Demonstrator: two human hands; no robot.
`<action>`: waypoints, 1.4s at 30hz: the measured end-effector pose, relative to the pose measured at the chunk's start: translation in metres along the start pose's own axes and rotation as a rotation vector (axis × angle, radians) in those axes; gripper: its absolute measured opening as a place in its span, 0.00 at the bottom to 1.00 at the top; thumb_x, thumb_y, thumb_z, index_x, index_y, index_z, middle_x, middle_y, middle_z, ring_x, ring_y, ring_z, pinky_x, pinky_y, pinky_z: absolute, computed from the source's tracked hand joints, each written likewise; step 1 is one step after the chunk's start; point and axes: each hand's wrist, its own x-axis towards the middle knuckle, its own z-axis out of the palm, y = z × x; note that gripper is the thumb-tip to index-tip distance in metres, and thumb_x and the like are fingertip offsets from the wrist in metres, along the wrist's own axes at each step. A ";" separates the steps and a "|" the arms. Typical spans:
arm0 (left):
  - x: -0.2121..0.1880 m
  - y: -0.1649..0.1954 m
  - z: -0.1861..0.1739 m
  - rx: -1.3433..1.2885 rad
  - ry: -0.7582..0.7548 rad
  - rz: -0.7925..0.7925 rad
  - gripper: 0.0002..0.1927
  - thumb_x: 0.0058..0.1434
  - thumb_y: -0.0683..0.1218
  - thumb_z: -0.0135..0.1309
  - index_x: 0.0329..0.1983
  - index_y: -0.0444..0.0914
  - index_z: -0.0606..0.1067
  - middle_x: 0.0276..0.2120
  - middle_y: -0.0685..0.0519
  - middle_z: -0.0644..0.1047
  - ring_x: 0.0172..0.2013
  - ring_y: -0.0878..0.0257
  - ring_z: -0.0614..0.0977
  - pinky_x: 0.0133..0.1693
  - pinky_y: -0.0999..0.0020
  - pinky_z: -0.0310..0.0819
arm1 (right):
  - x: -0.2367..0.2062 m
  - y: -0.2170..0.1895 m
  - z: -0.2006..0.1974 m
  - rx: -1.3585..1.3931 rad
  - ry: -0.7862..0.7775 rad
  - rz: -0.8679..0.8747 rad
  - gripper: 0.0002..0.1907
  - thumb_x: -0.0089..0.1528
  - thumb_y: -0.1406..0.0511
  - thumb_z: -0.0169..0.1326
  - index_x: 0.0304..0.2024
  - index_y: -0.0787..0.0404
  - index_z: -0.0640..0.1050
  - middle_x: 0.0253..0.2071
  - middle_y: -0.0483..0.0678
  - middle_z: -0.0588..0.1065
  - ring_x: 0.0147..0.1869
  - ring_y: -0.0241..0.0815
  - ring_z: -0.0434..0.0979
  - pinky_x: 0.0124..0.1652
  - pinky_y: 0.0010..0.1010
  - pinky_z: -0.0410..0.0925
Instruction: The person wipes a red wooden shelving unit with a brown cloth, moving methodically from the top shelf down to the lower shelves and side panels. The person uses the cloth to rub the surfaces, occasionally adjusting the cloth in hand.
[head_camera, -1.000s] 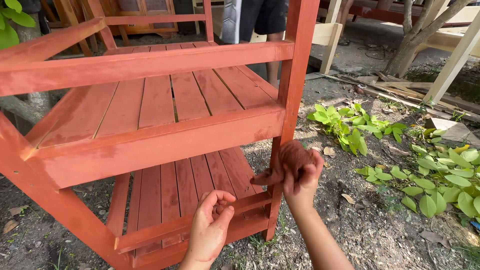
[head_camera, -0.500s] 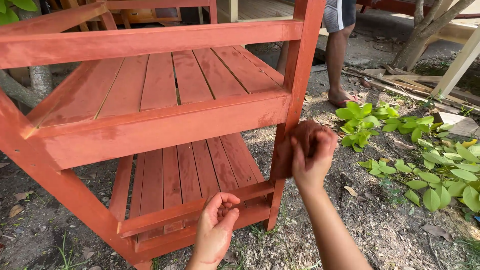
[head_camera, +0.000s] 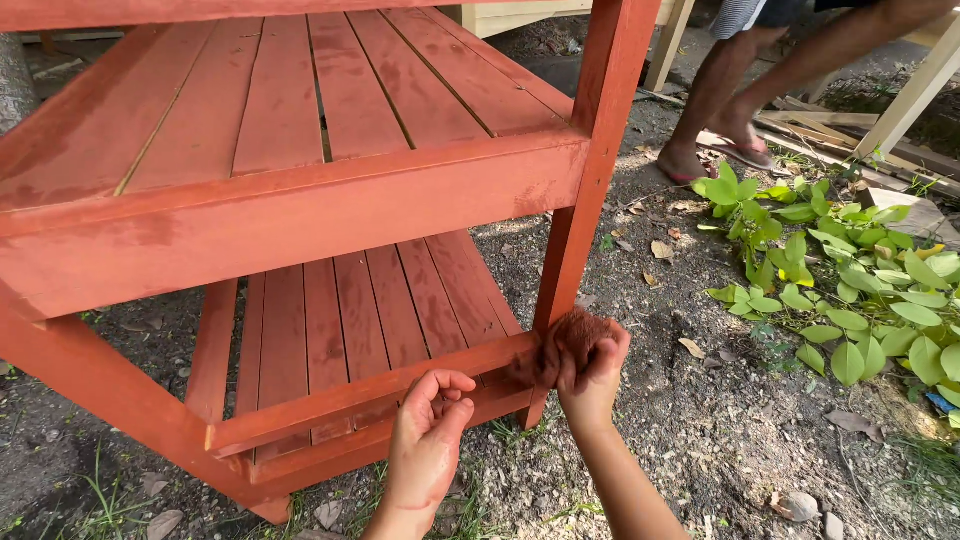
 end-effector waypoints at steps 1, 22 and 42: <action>0.001 -0.001 0.002 -0.023 -0.009 -0.003 0.09 0.59 0.34 0.54 0.42 0.33 0.77 0.36 0.58 0.66 0.32 0.73 0.65 0.35 0.78 0.62 | -0.013 0.005 -0.002 -0.023 -0.036 -0.056 0.34 0.67 0.68 0.57 0.68 0.64 0.52 0.66 0.60 0.64 0.61 0.58 0.73 0.55 0.36 0.70; -0.021 0.037 0.024 -0.018 -0.012 -0.012 0.08 0.58 0.34 0.55 0.40 0.34 0.77 0.35 0.58 0.66 0.31 0.72 0.65 0.35 0.78 0.62 | -0.049 -0.038 -0.013 -0.278 -0.449 0.829 0.44 0.57 0.62 0.63 0.68 0.65 0.53 0.61 0.69 0.61 0.60 0.71 0.69 0.56 0.49 0.67; -0.031 0.057 -0.008 -0.074 0.021 0.030 0.07 0.60 0.35 0.54 0.42 0.35 0.76 0.34 0.59 0.67 0.34 0.73 0.66 0.38 0.77 0.61 | -0.010 -0.070 0.000 0.092 -0.093 0.920 0.28 0.60 0.64 0.59 0.57 0.60 0.60 0.51 0.58 0.73 0.53 0.50 0.76 0.53 0.41 0.68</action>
